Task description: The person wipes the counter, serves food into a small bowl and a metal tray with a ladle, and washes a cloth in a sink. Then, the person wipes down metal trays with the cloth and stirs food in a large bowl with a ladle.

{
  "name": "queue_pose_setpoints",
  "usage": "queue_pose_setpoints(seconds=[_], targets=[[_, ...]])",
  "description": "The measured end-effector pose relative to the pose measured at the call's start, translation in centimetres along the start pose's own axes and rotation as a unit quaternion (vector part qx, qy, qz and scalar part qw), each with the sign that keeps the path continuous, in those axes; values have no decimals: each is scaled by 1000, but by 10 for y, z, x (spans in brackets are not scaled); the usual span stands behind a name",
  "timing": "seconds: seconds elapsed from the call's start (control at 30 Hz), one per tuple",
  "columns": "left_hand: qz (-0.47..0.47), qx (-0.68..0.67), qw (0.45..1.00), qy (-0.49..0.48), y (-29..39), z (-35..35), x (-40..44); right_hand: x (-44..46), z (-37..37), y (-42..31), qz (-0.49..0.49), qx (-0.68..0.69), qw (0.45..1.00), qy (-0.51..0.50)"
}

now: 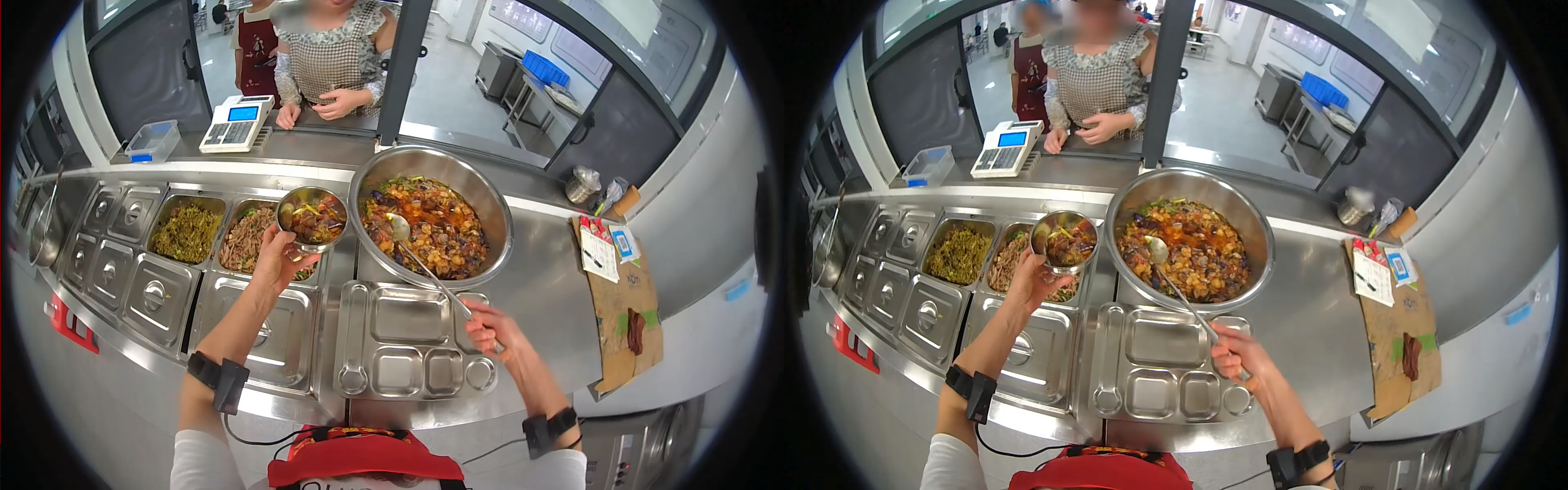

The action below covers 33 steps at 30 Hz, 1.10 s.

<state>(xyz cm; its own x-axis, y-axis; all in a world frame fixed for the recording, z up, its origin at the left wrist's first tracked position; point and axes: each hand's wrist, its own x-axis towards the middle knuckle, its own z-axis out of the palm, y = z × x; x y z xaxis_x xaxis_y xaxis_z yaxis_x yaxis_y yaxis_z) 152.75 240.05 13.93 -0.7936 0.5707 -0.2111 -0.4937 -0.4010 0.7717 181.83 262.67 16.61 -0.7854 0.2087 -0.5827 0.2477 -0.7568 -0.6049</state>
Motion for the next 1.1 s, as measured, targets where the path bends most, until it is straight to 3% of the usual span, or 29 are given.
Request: queue_pose_setpoints(seconds=[0.17,0.27,0.37,0.7,0.87,1.0,1.1], targets=[[-1,7,1000,8,-2,10,9,-12,4,9,25,159,986,-32],[5,0,1000,3,-4,24,16,-17,-6,14,-7,150,988,-39],[5,22,999,23,-12,37,26,-28,2,19,-89,1,994,60],[-8,130,991,29,-57,98,52,-84,2,-7,-178,44,982,51],[-85,65,994,-24,-88,124,57,-111,28,-9,-191,20,980,49],[-108,-1,992,-68,-103,131,55,-107,40,7,-163,-121,975,94],[-96,-38,991,-80,-103,130,55,-99,43,28,-173,-296,929,140]])
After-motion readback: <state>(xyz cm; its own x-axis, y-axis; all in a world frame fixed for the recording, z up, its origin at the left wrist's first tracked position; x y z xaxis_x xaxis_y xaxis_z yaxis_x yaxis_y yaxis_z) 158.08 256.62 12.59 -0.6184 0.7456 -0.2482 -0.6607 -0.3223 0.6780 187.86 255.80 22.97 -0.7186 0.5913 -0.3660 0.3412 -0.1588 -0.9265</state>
